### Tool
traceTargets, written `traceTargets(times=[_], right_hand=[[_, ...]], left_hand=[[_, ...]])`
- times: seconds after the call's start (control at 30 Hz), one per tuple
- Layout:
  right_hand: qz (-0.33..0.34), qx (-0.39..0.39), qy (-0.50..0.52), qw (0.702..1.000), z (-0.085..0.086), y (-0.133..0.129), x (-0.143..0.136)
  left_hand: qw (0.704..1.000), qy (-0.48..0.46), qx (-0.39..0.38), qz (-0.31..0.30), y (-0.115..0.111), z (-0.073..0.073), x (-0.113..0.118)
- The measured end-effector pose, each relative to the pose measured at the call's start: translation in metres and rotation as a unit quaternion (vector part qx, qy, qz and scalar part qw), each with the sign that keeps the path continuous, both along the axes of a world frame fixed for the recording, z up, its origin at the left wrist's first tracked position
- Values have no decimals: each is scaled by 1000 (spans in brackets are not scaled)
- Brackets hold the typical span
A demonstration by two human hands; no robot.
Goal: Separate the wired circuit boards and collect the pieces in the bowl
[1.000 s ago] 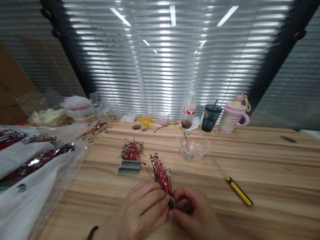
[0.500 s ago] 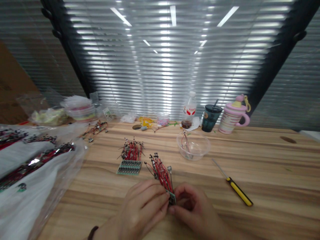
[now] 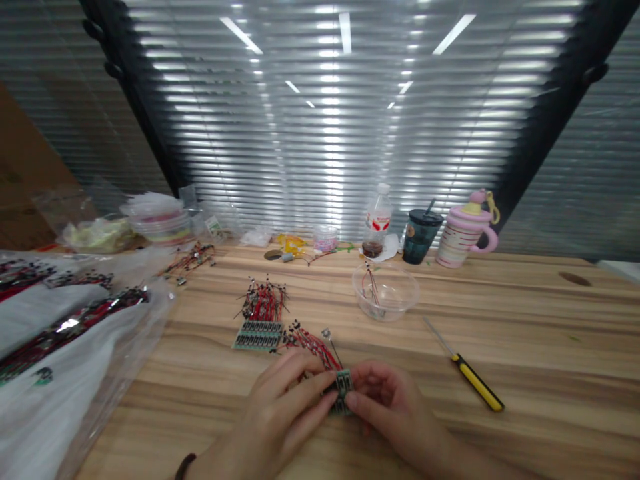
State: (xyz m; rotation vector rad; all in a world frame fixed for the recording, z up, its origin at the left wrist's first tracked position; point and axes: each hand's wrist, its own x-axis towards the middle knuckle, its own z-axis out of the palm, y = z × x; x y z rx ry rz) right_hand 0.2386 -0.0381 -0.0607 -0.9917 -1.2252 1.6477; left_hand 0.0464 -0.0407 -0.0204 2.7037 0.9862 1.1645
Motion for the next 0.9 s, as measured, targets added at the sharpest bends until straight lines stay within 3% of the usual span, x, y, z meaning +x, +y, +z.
traceTargets(times=[0.3, 0.53, 0.7, 0.9], right_hand=[[6, -4, -7, 1000, -2, 2, -1], [14, -7, 8, 1000, -2, 4, 1], [16, -25, 31, 999, 3, 7, 3], [49, -19, 31, 998, 3, 8, 2]], left_hand=[[999, -3, -41, -14, 1, -4, 0], [999, 5, -30, -28, 1, -4, -1], [1000, 2, -11, -5, 4, -4, -1], [999, 19, -32, -15, 4, 0, 1]])
